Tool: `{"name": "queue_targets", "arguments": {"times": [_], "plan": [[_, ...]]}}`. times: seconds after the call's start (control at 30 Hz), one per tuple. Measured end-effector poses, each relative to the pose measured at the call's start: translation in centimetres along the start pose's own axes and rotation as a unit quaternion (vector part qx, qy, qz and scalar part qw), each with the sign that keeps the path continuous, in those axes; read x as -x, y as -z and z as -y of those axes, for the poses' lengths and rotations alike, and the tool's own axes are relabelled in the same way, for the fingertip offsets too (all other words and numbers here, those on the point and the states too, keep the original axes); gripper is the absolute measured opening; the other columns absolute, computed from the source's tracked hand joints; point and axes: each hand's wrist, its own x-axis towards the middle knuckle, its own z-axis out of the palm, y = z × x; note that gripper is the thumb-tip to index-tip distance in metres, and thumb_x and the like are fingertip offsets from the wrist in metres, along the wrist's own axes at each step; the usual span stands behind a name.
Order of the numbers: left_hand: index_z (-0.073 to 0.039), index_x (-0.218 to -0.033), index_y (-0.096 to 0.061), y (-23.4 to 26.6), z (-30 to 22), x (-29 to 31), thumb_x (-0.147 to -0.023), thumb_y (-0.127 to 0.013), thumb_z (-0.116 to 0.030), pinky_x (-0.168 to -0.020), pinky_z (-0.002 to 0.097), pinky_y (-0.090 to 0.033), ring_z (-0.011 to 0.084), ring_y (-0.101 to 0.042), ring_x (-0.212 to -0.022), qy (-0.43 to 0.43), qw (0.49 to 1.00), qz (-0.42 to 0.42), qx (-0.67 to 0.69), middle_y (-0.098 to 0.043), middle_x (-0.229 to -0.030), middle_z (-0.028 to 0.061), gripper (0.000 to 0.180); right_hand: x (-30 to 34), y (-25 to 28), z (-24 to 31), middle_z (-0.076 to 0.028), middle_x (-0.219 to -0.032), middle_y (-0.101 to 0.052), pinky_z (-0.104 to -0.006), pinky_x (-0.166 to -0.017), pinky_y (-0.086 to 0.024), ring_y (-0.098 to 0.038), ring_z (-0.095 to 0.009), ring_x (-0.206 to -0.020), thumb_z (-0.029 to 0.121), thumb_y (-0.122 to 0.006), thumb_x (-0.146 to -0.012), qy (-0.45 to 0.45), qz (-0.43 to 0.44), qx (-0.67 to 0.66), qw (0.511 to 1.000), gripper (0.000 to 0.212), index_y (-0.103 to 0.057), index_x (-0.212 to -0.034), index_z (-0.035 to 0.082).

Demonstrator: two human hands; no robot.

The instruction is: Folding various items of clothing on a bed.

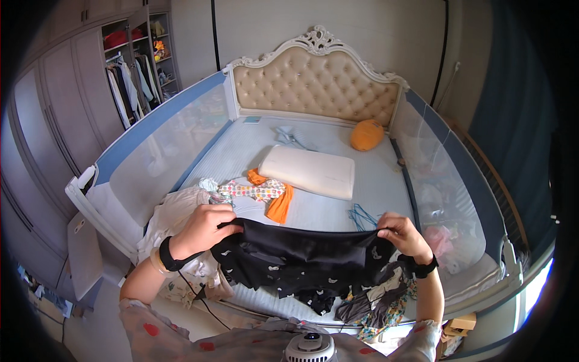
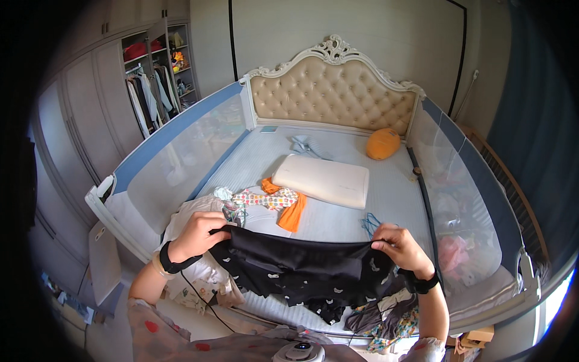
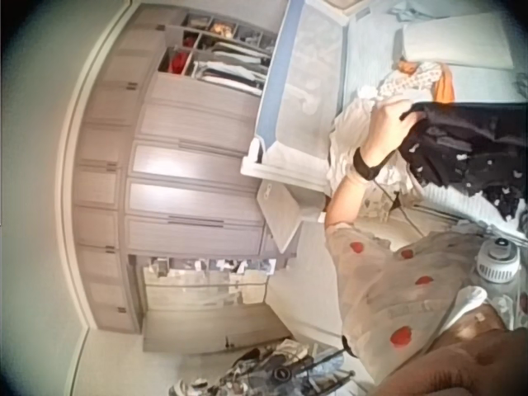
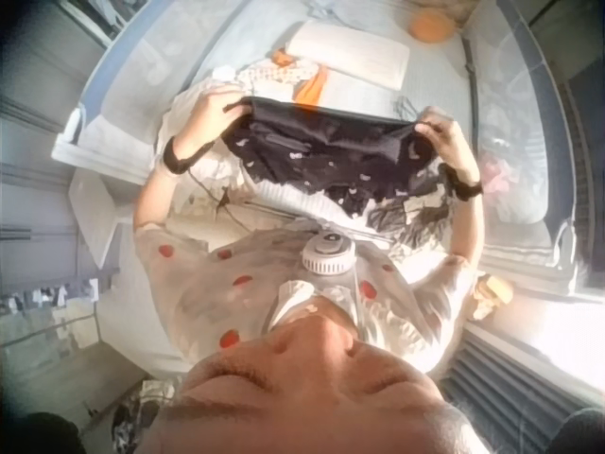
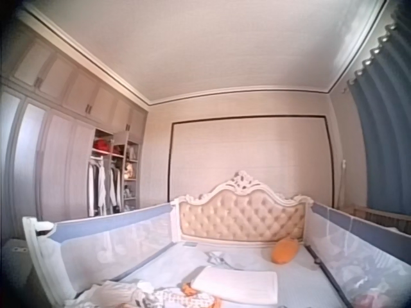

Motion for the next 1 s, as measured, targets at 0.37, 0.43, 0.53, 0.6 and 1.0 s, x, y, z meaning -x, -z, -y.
{"name": "queue_targets", "arguments": {"times": [0.37,0.43,0.53,0.6,1.0], "plan": [[-0.006,-0.097,-0.063,2.6,-0.9,-0.8,-0.067,-0.063,0.007,-0.068,0.0332,-0.051,0.0288,-0.063,-0.077,-0.09,0.993,0.058,0.045,-0.062,-0.089,0.0083,0.033,-0.1,-0.1,1.3,0.004,-0.078,-0.048,-0.0205,-0.069,-0.036,-0.039,-0.005,-0.075,0.013,-0.044,-0.099,0.024,-0.068,0.004,0.997,0.019,-0.053,-0.089,0.0],[-0.005,-0.093,-0.064,2.2,-1.1,-0.7,-0.065,-0.061,0.008,-0.068,0.0329,-0.05,0.0281,-0.062,-0.078,-0.091,0.994,0.033,0.048,-0.061,-0.089,0.0082,0.031,0.2,0.2,1.4,0.006,-0.073,-0.041,-0.0199,-0.063,-0.031,-0.034,-0.005,-0.069,0.016,-0.043,-0.1,-0.008,-0.108,-0.114,0.988,0.02,-0.052,-0.089,0.002],[0.001,-0.088,-0.061,2.3,-2.1,-0.7,-0.068,-0.058,0.011,-0.069,0.0299,-0.048,0.0255,-0.062,-0.077,-0.048,0.996,-0.07,-0.001,-0.06,-0.085,0.0115,0.023,-0.4,-0.4,2.8,0.007,-0.073,-0.038,-0.0199,-0.062,-0.029,-0.032,-0.004,-0.068,0.025,-0.046,-0.099,-0.014,-0.116,-0.143,0.983,0.024,-0.05,-0.09,0.003],[0.002,-0.088,-0.06,2.1,-2.1,-1.0,-0.071,-0.057,0.011,-0.069,0.029,-0.048,0.0223,-0.061,-0.076,0.011,0.995,-0.08,0.057,-0.06,-0.083,0.0125,0.019,-0.1,-0.1,3.6,0.007,-0.074,-0.039,-0.0201,-0.063,-0.031,-0.033,-0.004,-0.068,0.027,-0.053,-0.096,-0.029,-0.108,-0.135,0.985,0.025,-0.05,-0.09,0.003],[0.004,-0.094,-0.058,0.7,0.9,-1.2,-0.08,-0.061,0.003,-0.081,0.0261,-0.046,0.0096,-0.057,-0.086,0.115,0.952,0.052,0.28,-0.061,-0.088,0.0028,0.014,0.2,1.4,3.2,-0.011,-0.067,-0.061,-0.0274,-0.056,-0.043,-0.059,-0.02,-0.059,0.02,-0.057,-0.093,0.051,-0.006,-0.019,0.998,0.025,-0.061,-0.081,-0.001]]}}
